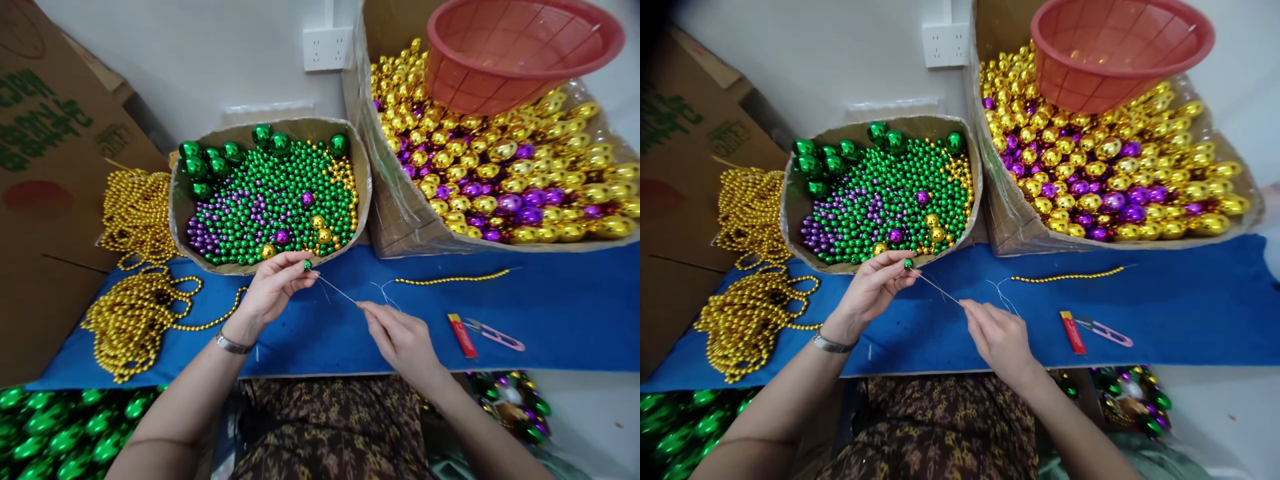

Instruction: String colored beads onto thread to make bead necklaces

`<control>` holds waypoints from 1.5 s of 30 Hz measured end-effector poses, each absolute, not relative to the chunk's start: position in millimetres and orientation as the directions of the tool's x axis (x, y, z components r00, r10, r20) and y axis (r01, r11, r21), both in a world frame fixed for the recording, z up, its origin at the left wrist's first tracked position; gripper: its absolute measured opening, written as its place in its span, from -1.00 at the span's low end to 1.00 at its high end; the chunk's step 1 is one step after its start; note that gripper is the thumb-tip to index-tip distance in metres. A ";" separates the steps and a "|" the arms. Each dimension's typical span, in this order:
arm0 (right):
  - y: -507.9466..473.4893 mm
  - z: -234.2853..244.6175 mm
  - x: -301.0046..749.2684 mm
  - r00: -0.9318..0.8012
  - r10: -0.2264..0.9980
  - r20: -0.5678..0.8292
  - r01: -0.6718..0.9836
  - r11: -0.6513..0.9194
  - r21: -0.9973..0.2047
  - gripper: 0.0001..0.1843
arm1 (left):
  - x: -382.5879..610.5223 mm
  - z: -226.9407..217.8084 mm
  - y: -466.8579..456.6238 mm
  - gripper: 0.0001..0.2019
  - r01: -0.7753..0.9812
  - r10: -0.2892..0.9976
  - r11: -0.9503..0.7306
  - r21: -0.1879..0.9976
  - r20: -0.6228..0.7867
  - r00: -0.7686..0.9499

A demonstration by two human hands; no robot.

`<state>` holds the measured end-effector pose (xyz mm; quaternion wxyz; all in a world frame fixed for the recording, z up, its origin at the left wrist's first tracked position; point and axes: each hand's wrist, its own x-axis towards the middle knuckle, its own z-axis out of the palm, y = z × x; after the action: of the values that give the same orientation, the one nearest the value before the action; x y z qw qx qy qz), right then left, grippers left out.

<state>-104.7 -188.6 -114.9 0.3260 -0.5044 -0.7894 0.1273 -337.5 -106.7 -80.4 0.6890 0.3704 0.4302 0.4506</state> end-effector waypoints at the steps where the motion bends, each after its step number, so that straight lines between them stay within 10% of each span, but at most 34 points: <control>1: -188.5 -114.6 -104.7 -0.275 0.879 0.390 0.707 0.460 -0.538 -0.72 | -337.3 -79.9 -107.0 -0.78 -0.309 0.936 0.332 0.891 -0.269 0.228; 19: -187.4 -118.3 -103.1 -0.321 0.858 0.401 0.824 0.462 -0.330 -0.67 | -327.7 -87.0 -117.3 -0.71 -0.229 0.954 0.250 0.941 -0.198 0.227; 26: -184.9 -116.7 -107.1 -0.221 0.884 0.411 0.668 0.445 -0.597 -0.72 | -348.5 -75.7 -114.4 -0.67 0.136 0.979 -0.066 0.988 0.038 0.199; 30: -184.1 -121.5 -104.4 -0.200 0.887 0.417 0.703 0.426 -0.570 -0.72 | -385.4 -71.5 -95.5 -0.70 0.588 0.960 -0.233 0.774 0.280 0.012; 36: -182.7 -127.4 -108.5 -0.220 0.889 0.402 0.746 0.419 -0.518 -0.70 | -405.1 -82.9 -70.6 -0.67 0.961 0.957 -0.242 0.136 0.196 0.214; 45: -187.4 -129.3 -110.2 -0.215 0.895 0.390 0.746 0.408 -0.526 -0.71 | -402.3 -84.3 -55.3 -0.69 0.912 0.972 -0.230 0.341 0.123 0.199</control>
<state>-110.2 -187.4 -129.3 0.3307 -0.5322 -0.7711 0.1128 -402.3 -55.3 -84.3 0.0964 0.7682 0.6131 0.1572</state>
